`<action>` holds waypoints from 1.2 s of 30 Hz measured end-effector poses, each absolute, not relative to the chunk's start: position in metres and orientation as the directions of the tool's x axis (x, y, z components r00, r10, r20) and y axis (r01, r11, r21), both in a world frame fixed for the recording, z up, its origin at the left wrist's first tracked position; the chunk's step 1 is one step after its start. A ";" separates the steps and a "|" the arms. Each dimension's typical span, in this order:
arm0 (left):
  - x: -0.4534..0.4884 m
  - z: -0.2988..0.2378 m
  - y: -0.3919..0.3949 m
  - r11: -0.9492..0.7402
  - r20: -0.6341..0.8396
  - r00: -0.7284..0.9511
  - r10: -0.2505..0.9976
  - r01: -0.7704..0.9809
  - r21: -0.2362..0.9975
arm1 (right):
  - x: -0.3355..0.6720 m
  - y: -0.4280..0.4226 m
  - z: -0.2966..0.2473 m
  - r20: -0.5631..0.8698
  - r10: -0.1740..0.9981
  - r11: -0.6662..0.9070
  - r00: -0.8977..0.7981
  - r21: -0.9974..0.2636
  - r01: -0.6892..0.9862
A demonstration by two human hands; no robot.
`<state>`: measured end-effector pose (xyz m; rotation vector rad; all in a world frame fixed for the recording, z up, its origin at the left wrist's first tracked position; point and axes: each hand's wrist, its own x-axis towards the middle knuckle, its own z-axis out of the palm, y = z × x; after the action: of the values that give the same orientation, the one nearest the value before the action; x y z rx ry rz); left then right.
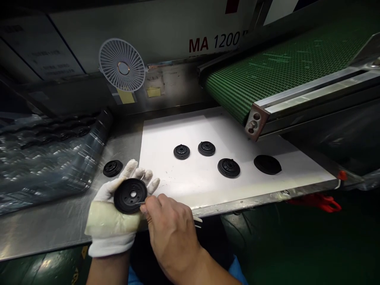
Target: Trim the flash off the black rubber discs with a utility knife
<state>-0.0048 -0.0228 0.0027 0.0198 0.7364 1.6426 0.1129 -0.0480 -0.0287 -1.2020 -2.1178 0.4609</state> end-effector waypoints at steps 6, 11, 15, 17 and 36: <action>-0.007 0.004 -0.022 -0.019 -0.332 -0.187 0.924 -0.893 0.450 | 0.123 -0.034 -0.023 0.324 0.862 0.507 -0.391 -0.592 0.627; -0.002 0.002 -0.021 -0.077 -0.305 -0.238 0.922 -0.885 0.459 | 0.121 -0.031 -0.022 0.340 0.851 0.525 -0.400 -0.540 0.658; -0.002 0.001 -0.021 -0.119 -0.298 -0.292 0.909 -0.867 0.485 | 0.117 -0.037 -0.026 0.373 0.848 0.525 -0.377 -0.493 0.694; -0.002 0.001 -0.020 -0.137 -0.302 -0.320 0.898 -0.856 0.499 | 0.115 -0.040 -0.028 0.372 0.849 0.523 -0.376 -0.485 0.701; -0.009 0.002 -0.021 -0.074 -0.313 -0.277 0.909 -0.844 0.531 | 0.115 -0.040 -0.030 0.291 0.884 0.467 -0.366 -0.564 0.681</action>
<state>-0.0091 -0.0207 0.0020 0.1163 0.7472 1.6955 0.1147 -0.0397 -0.0299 -1.2958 -2.1571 0.4734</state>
